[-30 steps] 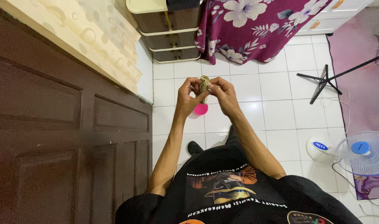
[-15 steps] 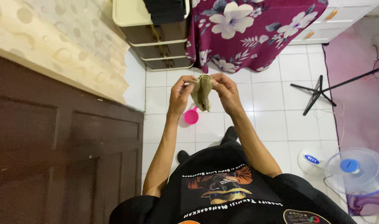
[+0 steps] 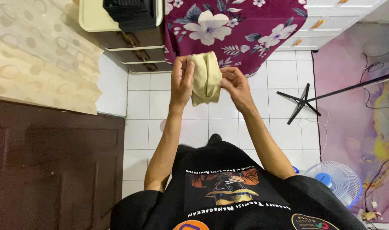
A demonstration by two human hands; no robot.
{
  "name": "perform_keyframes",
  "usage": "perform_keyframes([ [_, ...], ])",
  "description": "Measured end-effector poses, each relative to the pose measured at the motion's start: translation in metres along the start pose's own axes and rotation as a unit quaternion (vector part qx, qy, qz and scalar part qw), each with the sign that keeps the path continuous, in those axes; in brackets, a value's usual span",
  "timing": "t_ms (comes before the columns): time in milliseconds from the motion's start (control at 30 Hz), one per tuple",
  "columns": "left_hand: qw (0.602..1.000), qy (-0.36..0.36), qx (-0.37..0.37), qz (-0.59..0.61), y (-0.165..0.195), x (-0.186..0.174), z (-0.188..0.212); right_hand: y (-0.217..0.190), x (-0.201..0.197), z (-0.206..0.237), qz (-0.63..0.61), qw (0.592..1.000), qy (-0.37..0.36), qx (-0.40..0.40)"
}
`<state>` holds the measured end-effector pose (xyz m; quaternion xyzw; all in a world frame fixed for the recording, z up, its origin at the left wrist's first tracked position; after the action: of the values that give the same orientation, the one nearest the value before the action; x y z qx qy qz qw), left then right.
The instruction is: The person pulls black rods out of a perforated black plastic rack panel, wrings a cloth in a pink plastic scoop, wipes the rack panels and a rod bundle with the cloth, and slides the rods back into the panel.
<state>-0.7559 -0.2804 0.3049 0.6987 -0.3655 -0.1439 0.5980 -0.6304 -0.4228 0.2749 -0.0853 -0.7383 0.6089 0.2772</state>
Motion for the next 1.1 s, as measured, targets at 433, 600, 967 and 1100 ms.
perform_keyframes([
  [433,0.999,0.012,-0.008,0.04,-0.062,0.042,-0.092,-0.036,-0.031,-0.02,0.411,0.895,0.046,-0.168],
  [600,0.991,-0.061,-0.074,-0.098,-0.127,0.037,-0.173,-0.037,-0.061,-0.089,0.347,0.926,0.015,-0.15],
  [967,0.977,-0.142,0.032,-0.158,-0.115,0.036,-0.296,-0.042,-0.114,-0.291,0.147,0.985,0.085,0.021],
  [1100,0.949,-0.209,0.138,-0.19,-0.078,0.058,-0.328,-0.049,-0.103,-0.342,0.054,0.997,0.049,-0.005],
])
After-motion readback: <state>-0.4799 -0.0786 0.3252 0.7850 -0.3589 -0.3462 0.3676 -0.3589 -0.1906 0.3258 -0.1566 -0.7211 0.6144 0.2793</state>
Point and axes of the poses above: each hand's wrist, its own z-axis away from the middle knuckle, its own x-axis out of the palm, y = z × x, the point moved 9 cm from there along -z, towards the middle knuckle
